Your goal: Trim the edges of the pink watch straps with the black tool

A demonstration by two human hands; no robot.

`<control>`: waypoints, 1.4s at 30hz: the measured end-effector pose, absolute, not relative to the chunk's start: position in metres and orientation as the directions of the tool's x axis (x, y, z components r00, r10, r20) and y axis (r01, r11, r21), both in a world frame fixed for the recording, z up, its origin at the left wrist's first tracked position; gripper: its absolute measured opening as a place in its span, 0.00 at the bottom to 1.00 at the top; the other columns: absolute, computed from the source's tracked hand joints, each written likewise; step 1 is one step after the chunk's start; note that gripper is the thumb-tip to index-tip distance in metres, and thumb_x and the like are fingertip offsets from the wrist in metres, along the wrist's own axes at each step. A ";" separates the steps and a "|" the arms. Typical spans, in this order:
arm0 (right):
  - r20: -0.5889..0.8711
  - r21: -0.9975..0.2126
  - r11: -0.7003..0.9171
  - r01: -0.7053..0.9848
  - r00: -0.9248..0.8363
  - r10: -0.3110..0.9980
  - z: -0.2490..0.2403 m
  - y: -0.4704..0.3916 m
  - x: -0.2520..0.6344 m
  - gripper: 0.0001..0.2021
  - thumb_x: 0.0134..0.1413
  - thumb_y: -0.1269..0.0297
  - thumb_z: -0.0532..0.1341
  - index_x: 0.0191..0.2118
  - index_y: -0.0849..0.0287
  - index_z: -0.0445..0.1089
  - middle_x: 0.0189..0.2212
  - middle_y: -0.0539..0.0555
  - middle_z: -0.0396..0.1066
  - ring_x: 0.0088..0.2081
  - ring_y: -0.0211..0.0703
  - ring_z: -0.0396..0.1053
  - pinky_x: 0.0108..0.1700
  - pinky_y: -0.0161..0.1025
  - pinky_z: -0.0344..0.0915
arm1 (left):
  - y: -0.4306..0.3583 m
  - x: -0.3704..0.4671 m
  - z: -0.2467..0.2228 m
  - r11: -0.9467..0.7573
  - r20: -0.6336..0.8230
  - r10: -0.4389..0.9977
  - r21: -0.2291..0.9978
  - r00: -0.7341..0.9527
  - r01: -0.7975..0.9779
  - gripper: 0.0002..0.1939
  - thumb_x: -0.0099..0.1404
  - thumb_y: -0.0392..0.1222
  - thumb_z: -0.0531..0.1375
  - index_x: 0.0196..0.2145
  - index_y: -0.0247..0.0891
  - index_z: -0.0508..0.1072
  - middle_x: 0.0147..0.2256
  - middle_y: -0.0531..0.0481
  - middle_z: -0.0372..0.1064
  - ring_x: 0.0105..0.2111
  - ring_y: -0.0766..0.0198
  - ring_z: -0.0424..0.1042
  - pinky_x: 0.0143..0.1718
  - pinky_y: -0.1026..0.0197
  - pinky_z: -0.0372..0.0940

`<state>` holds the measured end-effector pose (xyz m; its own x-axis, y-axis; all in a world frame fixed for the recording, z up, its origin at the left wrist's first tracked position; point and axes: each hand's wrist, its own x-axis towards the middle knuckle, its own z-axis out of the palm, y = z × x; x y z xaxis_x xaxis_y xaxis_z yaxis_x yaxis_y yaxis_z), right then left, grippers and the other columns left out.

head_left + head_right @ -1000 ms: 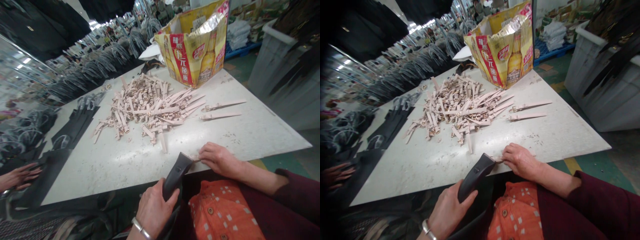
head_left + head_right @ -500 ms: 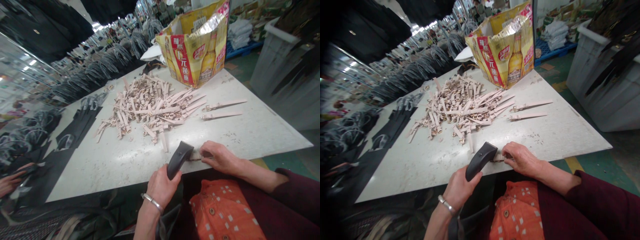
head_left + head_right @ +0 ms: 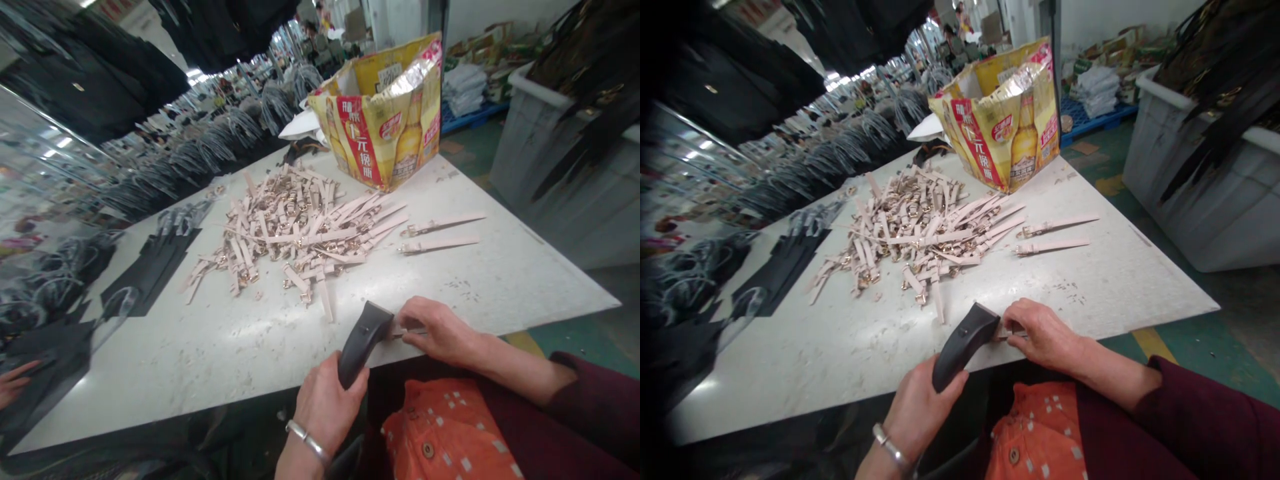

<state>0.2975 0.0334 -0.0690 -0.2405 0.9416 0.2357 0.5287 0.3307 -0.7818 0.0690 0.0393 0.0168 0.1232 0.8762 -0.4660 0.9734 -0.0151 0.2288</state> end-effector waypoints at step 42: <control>0.068 -0.728 0.172 0.664 -0.179 0.981 -0.026 0.188 0.273 0.11 0.50 0.61 0.59 0.23 0.61 0.70 0.21 0.53 0.70 0.28 0.41 0.67 0.29 0.35 0.58 | 0.005 0.025 0.011 0.192 -0.398 0.915 0.280 -0.068 0.941 0.13 0.60 0.51 0.53 0.34 0.41 0.71 0.28 0.49 0.74 0.31 0.61 0.74 0.32 0.65 0.61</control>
<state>0.2726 0.1878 -0.0260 -0.1793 0.9814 0.0685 0.6641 0.1721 -0.7276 0.0252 0.0051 0.0107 -0.0678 0.9147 -0.3985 0.9408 0.1916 0.2798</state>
